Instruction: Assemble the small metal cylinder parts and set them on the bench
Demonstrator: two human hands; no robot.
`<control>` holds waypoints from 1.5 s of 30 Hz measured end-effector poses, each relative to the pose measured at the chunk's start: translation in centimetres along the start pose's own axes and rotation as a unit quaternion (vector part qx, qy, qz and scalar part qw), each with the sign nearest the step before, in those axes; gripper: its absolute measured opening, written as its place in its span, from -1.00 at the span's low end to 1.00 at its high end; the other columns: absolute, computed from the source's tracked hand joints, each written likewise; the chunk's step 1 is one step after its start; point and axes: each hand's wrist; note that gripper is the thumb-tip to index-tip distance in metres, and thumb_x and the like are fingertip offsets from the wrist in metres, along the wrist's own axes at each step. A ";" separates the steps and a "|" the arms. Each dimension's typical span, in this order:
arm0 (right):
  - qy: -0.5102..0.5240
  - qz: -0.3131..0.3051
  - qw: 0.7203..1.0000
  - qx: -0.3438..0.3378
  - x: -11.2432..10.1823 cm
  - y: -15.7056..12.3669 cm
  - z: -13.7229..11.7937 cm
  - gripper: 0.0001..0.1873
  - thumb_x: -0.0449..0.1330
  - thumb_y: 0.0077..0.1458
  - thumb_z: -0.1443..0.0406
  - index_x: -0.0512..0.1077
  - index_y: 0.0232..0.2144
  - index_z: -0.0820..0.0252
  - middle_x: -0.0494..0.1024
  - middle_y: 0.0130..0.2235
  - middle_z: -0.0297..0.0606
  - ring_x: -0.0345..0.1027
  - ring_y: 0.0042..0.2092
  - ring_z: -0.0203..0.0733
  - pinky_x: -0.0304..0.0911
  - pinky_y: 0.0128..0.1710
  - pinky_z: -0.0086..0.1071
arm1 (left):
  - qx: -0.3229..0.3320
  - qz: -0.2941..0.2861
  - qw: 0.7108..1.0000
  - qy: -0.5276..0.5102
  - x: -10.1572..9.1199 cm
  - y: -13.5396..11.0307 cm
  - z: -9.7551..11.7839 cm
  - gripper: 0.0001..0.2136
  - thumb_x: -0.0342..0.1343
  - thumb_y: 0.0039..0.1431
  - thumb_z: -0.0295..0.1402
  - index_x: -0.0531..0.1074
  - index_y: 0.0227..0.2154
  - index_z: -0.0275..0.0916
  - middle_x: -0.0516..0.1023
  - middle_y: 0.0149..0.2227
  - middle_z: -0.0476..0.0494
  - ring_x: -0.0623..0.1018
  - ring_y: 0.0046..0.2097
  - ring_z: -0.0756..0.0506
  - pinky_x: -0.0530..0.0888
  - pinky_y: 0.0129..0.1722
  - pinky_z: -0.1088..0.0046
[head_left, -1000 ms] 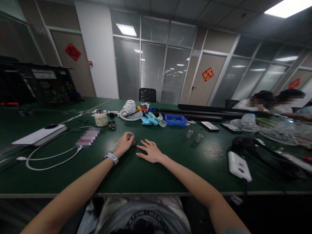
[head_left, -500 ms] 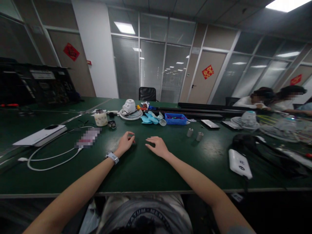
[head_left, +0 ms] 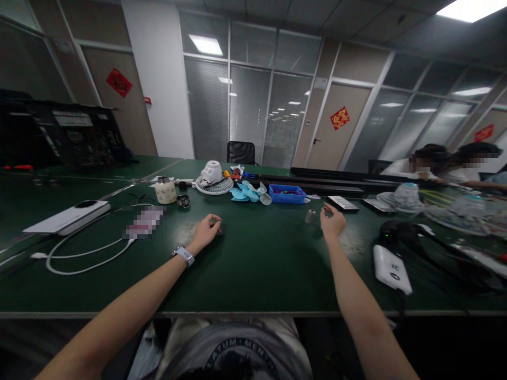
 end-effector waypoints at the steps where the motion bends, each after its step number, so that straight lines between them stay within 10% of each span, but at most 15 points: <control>1: -0.018 0.000 1.000 0.023 0.0 0.2 0.9 -0.61 0.06 0.11 0.24 0.50 -0.04 0.14 0.57 -0.14 -0.12 0.40 -0.13 -0.03 0.24 -0.11 -0.25 | 0.001 -0.002 1.000 0.001 0.0 0.0 0.0 -0.74 0.00 0.09 -0.14 0.37 -0.24 -0.18 0.56 -0.51 -0.01 0.55 -0.42 -0.11 0.38 -0.37 0.43; 23: -0.080 0.011 0.991 0.104 0.3 -0.8 2.6 -0.60 0.09 0.01 0.18 0.58 -0.16 0.15 0.57 -0.20 -0.04 0.40 -0.16 0.04 0.27 -0.17 -0.20 | -0.010 -0.004 1.000 0.020 -0.1 -0.3 0.4 -0.76 0.01 0.09 -0.18 0.40 -0.24 -0.18 0.59 -0.49 -0.03 0.58 -0.39 -0.11 0.41 -0.32 0.42; 31: -0.142 0.037 0.987 -0.061 1.0 -1.4 1.1 -0.55 0.11 0.06 0.08 0.51 -0.08 0.18 0.12 0.25 0.00 -0.13 0.25 0.18 -0.23 0.16 0.22 | -0.008 -0.008 1.000 0.017 0.0 -0.2 0.2 -0.75 0.00 0.10 -0.17 0.39 -0.23 -0.19 0.59 -0.49 -0.03 0.57 -0.40 -0.10 0.40 -0.36 0.44; 37: -0.229 -0.075 0.969 -0.050 4.3 -1.1 1.8 -0.42 0.16 -0.04 -0.11 0.57 -0.23 0.23 -0.05 0.31 0.02 -0.43 0.31 0.21 -0.50 0.19 0.23 | -0.010 -0.004 1.000 0.016 -0.1 -0.4 0.5 -0.74 -0.01 0.09 -0.18 0.40 -0.23 -0.21 0.58 -0.50 -0.04 0.55 -0.44 -0.08 0.38 -0.42 0.46; 45: -0.255 -0.069 0.962 -0.067 4.4 -1.4 1.2 -0.47 0.18 -0.07 -0.08 0.59 -0.30 0.24 -0.06 0.32 -0.01 -0.50 0.32 0.21 -0.54 0.19 0.23 | -0.011 -0.020 1.000 0.018 0.1 -0.2 0.3 -0.75 -0.02 0.12 -0.18 0.37 -0.22 -0.20 0.58 -0.48 -0.05 0.57 -0.40 -0.09 0.39 -0.39 0.46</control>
Point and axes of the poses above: each hand's wrist, its own y-axis towards the middle knuckle, its own x-axis out of the palm, z = x × y
